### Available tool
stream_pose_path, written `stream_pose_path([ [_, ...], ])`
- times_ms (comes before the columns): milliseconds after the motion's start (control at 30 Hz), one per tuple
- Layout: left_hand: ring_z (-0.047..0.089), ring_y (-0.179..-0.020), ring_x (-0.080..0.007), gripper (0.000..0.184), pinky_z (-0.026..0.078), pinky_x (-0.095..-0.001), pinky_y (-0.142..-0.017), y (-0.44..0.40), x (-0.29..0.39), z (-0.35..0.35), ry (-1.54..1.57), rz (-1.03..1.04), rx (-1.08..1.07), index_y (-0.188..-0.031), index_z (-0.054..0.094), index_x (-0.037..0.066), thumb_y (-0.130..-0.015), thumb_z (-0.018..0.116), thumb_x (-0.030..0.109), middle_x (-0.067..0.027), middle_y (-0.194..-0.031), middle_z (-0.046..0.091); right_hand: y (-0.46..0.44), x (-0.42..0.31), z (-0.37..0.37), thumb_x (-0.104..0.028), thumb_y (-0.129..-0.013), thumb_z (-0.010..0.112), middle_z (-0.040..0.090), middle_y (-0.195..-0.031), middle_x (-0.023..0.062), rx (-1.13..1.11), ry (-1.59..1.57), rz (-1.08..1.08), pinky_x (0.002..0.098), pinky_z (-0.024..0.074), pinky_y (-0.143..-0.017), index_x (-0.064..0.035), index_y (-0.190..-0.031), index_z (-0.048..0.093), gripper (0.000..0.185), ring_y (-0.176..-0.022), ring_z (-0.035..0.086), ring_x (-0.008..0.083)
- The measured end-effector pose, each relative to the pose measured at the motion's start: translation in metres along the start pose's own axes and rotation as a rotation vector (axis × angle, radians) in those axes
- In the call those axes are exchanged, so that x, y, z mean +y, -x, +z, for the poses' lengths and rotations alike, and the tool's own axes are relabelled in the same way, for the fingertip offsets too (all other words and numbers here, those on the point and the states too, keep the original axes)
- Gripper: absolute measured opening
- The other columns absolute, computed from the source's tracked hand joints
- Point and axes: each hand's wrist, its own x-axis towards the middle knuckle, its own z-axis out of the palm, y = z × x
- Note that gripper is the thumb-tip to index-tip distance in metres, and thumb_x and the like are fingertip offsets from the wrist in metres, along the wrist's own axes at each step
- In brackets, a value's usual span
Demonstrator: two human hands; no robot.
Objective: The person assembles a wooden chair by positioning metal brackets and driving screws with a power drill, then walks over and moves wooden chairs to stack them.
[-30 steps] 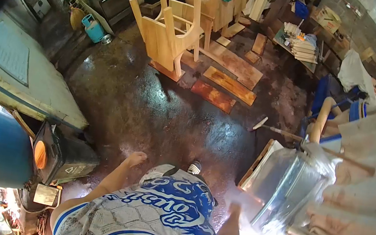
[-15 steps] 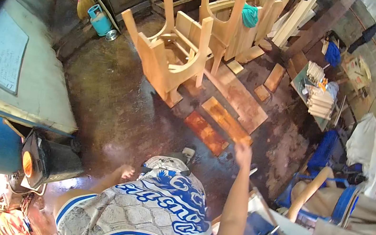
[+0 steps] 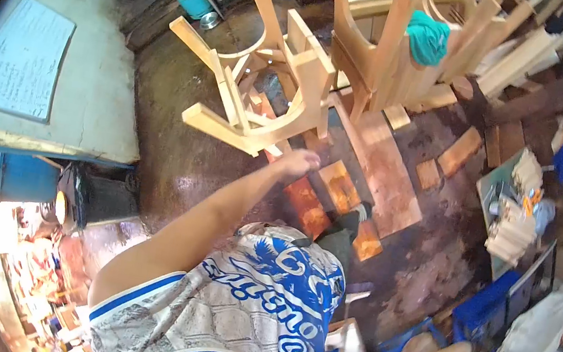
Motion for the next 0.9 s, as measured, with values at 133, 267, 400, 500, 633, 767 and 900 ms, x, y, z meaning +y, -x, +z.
stream_pose_path([
  [133,0.067,-0.106,-0.0348,0.042,0.051,-0.0460,-0.093,-0.064,-0.064,0.066,-0.426,0.052,-0.207,-0.113,0.071,0.010,-0.092,0.056,0.043,-0.0183,-0.111,0.071,-0.063,-0.181,-0.073,-0.017,-0.088,0.059,0.063,-0.076,0.0099,0.026,-0.022,-0.184,0.0380,0.0468,-0.055,-0.0042,-0.091,0.067,0.016,-0.064,0.060,0.0231],
  [267,0.068,-0.102,-0.0379,0.041,0.052,-0.0485,-0.094,-0.041,0.039,0.032,-0.443,-0.280,-0.274,-0.121,0.070,0.012,-0.095,0.052,0.037,-0.0211,-0.104,0.072,-0.150,-0.387,-0.182,-0.015,-0.087,0.059,0.061,-0.072,0.0070,0.143,-0.121,-0.613,0.0370,0.0452,-0.048,-0.0055,-0.089,0.066,0.012,-0.057,0.057,0.0204],
  [400,0.068,-0.101,-0.0400,0.035,0.055,-0.0479,-0.089,-0.077,-0.031,0.021,-0.786,-0.031,-0.243,-0.119,0.071,0.014,-0.097,0.051,0.032,-0.0207,-0.106,0.072,-0.137,-0.653,-0.229,-0.017,-0.092,0.060,0.059,-0.075,0.0005,0.295,0.034,-0.719,0.0253,0.0362,-0.044,-0.0072,-0.115,0.068,0.026,-0.054,0.052,0.0108],
  [500,0.069,-0.102,-0.0383,0.032,0.055,-0.0469,-0.089,-0.093,0.040,0.011,-0.429,-0.406,-0.062,-0.116,0.072,0.013,-0.096,0.052,0.028,-0.0197,-0.108,0.072,-0.103,-0.792,-0.203,-0.016,-0.087,0.061,0.066,-0.088,0.0038,0.389,0.127,-0.852,0.0243,0.0442,-0.056,-0.0038,-0.121,0.069,0.037,-0.066,0.055,0.0100],
  [633,0.066,-0.110,-0.0358,0.034,0.051,-0.0451,-0.097,-0.156,0.070,0.024,-0.120,-0.702,-0.035,-0.116,0.073,0.012,-0.095,0.054,0.030,-0.0176,-0.115,0.071,-0.199,-0.866,-0.186,-0.024,-0.096,0.062,0.062,-0.088,0.0030,0.168,0.277,-0.918,0.0302,0.0486,-0.069,-0.0062,-0.103,0.066,0.019,-0.078,0.058,0.0154],
  [767,0.065,-0.112,-0.0381,0.042,0.051,-0.0448,-0.099,-0.216,-0.011,0.072,-0.185,-0.339,-0.174,-0.116,0.074,0.011,-0.094,0.053,0.039,-0.0167,-0.122,0.069,-0.302,-0.811,-0.164,-0.021,-0.095,0.060,0.067,-0.097,0.0114,-0.038,0.543,-0.871,0.0425,0.0495,-0.088,-0.0064,-0.099,0.066,0.016,-0.092,0.062,0.0286],
  [900,0.064,-0.114,-0.0384,0.049,0.049,-0.0454,-0.101,-0.297,0.029,0.068,-0.335,-0.657,-0.224,-0.120,0.071,0.010,-0.091,0.053,0.045,-0.0171,-0.126,0.067,-0.263,-0.857,-0.121,-0.020,-0.095,0.058,0.067,-0.097,0.0122,-0.072,0.390,-0.235,0.0429,0.0513,-0.085,-0.0058,-0.101,0.065,0.017,-0.092,0.063,0.0288],
])
